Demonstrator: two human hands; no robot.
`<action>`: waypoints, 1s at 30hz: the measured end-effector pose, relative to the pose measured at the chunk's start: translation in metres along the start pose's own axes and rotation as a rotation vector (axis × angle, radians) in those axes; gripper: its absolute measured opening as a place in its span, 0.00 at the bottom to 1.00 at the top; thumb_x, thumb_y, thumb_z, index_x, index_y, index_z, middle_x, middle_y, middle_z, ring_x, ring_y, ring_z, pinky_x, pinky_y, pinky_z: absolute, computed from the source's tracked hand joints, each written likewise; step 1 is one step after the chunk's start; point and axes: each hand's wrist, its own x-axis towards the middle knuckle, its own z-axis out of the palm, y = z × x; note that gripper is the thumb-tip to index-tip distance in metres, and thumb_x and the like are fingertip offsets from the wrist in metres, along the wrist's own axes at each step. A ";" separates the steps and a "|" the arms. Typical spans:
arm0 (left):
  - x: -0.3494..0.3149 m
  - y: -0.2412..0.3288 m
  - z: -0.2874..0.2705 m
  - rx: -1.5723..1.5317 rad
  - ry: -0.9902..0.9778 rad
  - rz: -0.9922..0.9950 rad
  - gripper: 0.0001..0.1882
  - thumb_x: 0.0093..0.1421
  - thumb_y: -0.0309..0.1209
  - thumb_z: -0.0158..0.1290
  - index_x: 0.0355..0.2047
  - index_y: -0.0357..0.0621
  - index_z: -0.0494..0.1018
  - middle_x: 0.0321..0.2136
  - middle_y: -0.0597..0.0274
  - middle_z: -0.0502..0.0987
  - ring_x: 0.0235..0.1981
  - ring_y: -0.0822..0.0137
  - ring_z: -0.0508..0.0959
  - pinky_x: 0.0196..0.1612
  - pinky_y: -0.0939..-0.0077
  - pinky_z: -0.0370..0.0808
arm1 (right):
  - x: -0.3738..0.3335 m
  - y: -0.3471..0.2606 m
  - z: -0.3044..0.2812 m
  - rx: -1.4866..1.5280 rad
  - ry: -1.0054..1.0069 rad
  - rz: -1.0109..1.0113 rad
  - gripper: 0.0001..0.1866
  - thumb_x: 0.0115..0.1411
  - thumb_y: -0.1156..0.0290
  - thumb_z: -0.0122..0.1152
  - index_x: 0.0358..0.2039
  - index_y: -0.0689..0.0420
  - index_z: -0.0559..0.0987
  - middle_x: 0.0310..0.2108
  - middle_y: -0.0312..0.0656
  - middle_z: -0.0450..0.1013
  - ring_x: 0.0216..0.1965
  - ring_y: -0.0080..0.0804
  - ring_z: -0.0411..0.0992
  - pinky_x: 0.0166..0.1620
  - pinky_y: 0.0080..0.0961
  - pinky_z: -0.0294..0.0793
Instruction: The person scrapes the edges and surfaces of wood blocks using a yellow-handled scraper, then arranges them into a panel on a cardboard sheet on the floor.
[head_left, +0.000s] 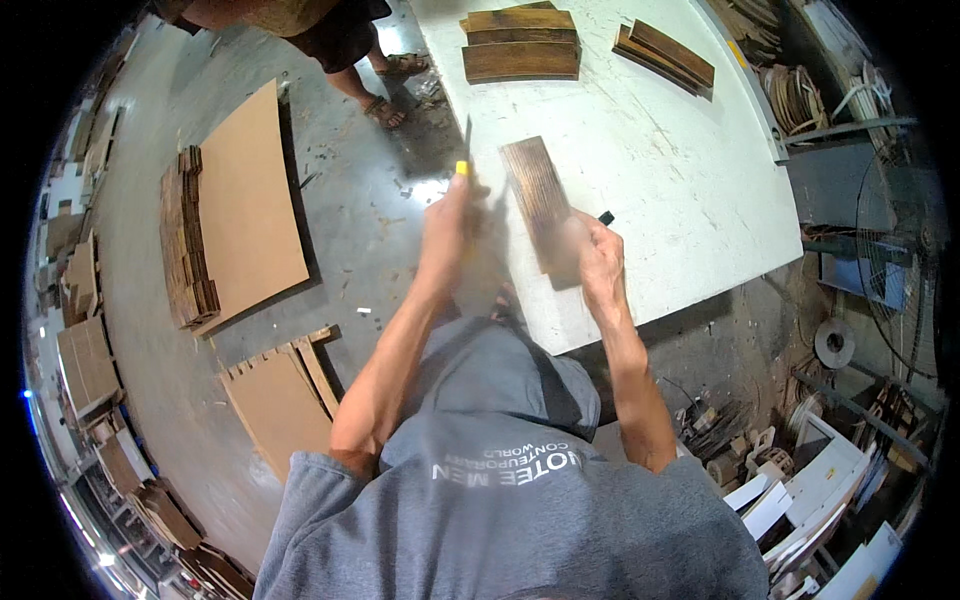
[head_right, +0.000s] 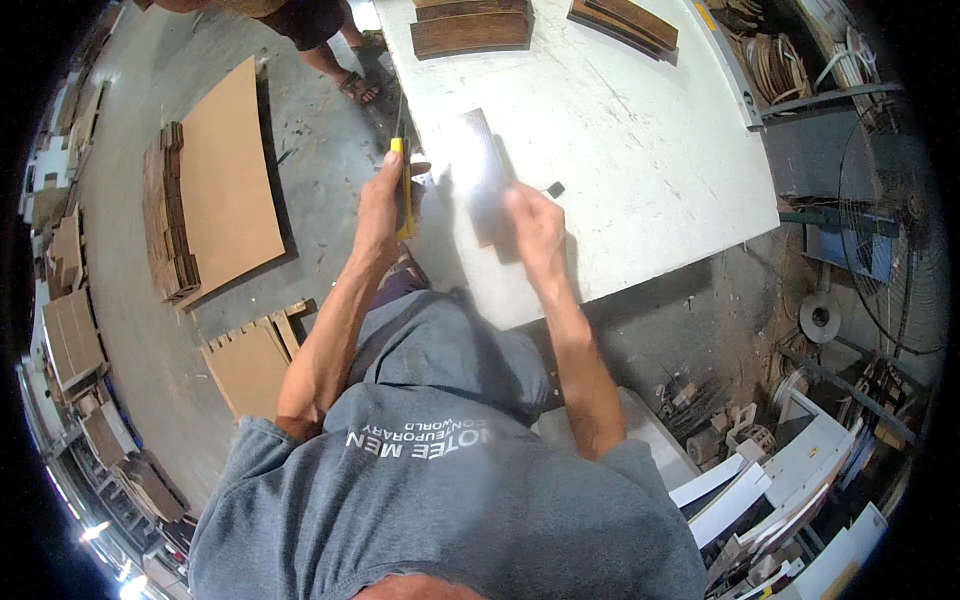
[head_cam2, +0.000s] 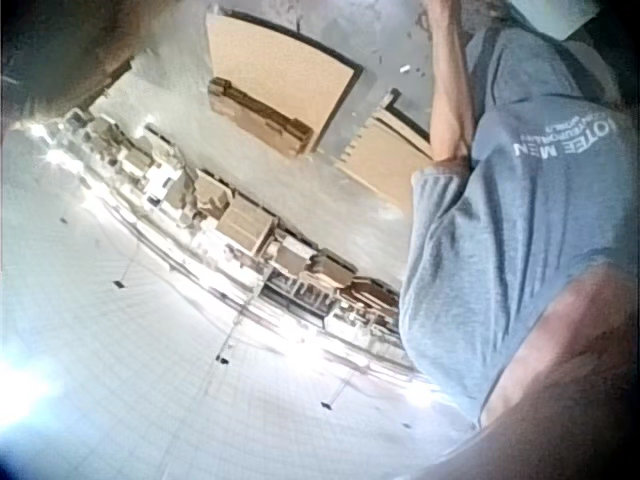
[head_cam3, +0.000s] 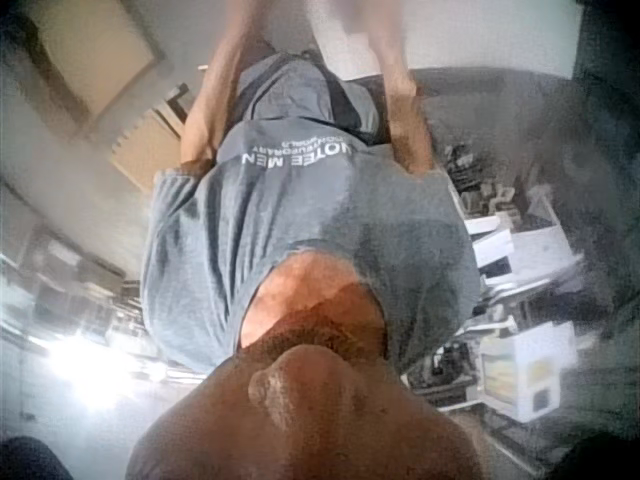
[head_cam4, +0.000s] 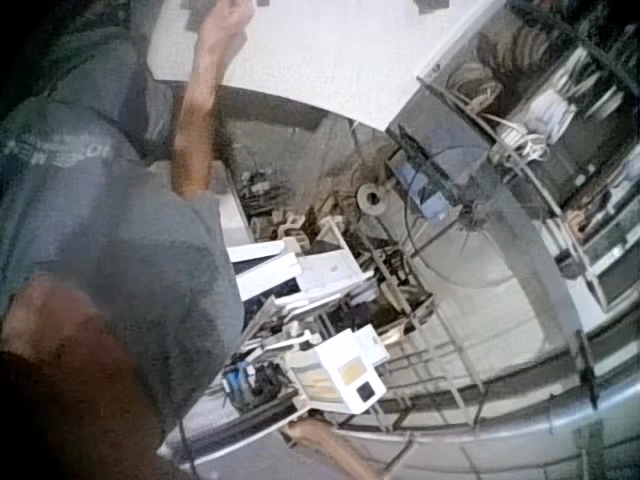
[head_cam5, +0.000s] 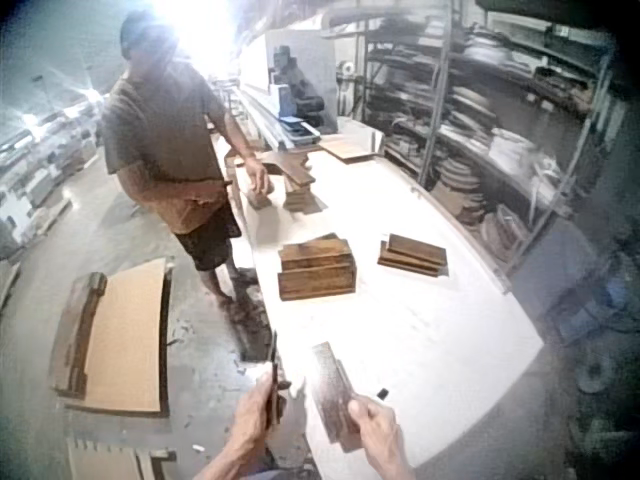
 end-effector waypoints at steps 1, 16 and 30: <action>0.002 -0.006 -0.006 0.044 -0.016 0.025 0.27 0.71 0.49 0.48 0.49 0.33 0.77 0.27 0.66 0.72 0.22 0.77 0.67 0.25 0.79 0.64 | 0.008 0.001 -0.005 -0.058 -0.035 0.027 0.23 0.70 0.61 0.54 0.55 0.67 0.79 0.47 0.45 0.79 0.46 0.28 0.77 0.49 0.25 0.76; 0.036 -0.024 -0.093 0.365 -0.239 0.286 0.25 0.71 0.30 0.45 0.67 0.45 0.61 0.37 0.61 0.76 0.35 0.71 0.75 0.39 0.72 0.75 | 0.059 0.019 0.066 -0.907 0.157 -0.684 0.23 0.56 0.80 0.59 0.54 0.60 0.79 0.40 0.48 0.75 0.44 0.46 0.70 0.50 0.40 0.70; 0.098 0.001 -0.091 0.984 -0.129 0.660 0.37 0.61 0.19 0.47 0.69 0.69 0.63 0.28 0.48 0.69 0.30 0.49 0.75 0.37 0.56 0.74 | 0.078 0.019 0.087 -0.932 0.137 -0.718 0.23 0.59 0.77 0.58 0.56 0.58 0.77 0.41 0.48 0.73 0.44 0.48 0.70 0.49 0.42 0.69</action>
